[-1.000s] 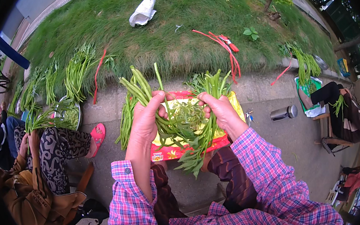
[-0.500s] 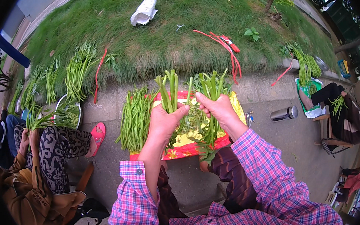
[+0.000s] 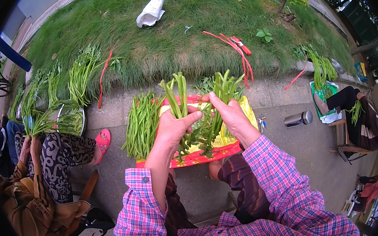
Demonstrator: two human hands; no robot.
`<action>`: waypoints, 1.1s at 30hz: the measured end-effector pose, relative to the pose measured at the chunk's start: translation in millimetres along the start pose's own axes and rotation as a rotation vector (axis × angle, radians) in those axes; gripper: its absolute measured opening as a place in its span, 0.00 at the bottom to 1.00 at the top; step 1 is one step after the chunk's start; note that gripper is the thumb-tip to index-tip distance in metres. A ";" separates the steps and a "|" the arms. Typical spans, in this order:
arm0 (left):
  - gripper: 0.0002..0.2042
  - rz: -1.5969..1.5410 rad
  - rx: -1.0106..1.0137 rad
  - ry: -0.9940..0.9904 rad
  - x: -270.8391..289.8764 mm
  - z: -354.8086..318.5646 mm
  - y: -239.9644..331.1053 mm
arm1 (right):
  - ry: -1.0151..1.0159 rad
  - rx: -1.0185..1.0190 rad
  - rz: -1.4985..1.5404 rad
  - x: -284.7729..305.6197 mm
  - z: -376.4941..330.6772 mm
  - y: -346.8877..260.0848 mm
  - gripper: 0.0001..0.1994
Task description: The person picks through a bundle of green stalks, snapping or tearing off small pieces and placing them onto a yellow and red mat. They gather sorted pieces into their hands and occasionally use scissors to trim the ends.
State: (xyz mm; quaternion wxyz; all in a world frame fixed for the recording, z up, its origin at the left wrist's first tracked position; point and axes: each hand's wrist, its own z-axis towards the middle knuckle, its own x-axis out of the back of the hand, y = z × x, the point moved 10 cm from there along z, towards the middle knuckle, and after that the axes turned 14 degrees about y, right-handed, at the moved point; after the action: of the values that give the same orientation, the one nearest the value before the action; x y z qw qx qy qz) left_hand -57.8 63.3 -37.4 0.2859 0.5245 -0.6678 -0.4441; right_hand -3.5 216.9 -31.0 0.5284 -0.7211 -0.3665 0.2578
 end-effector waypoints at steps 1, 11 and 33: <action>0.10 -0.025 0.014 -0.013 2.2 0.4 0.1 | 0.021 0.029 -0.017 2.4 1.7 -2.6 0.18; 0.17 -0.147 0.099 -0.146 -0.8 0.0 -4.2 | -0.046 0.101 0.168 -8.1 1.1 -16.7 0.17; 0.12 -0.215 0.199 -0.174 -6.1 -1.7 -17.2 | -0.016 -0.103 0.056 -9.9 -2.9 8.5 0.13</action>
State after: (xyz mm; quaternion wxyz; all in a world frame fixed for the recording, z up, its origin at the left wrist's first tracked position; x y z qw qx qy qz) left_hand -47.0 67.7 -51.5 0.1247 0.5780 -0.6708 -0.4476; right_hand -5.0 205.9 -38.3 0.4803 -0.7552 -0.3633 0.2589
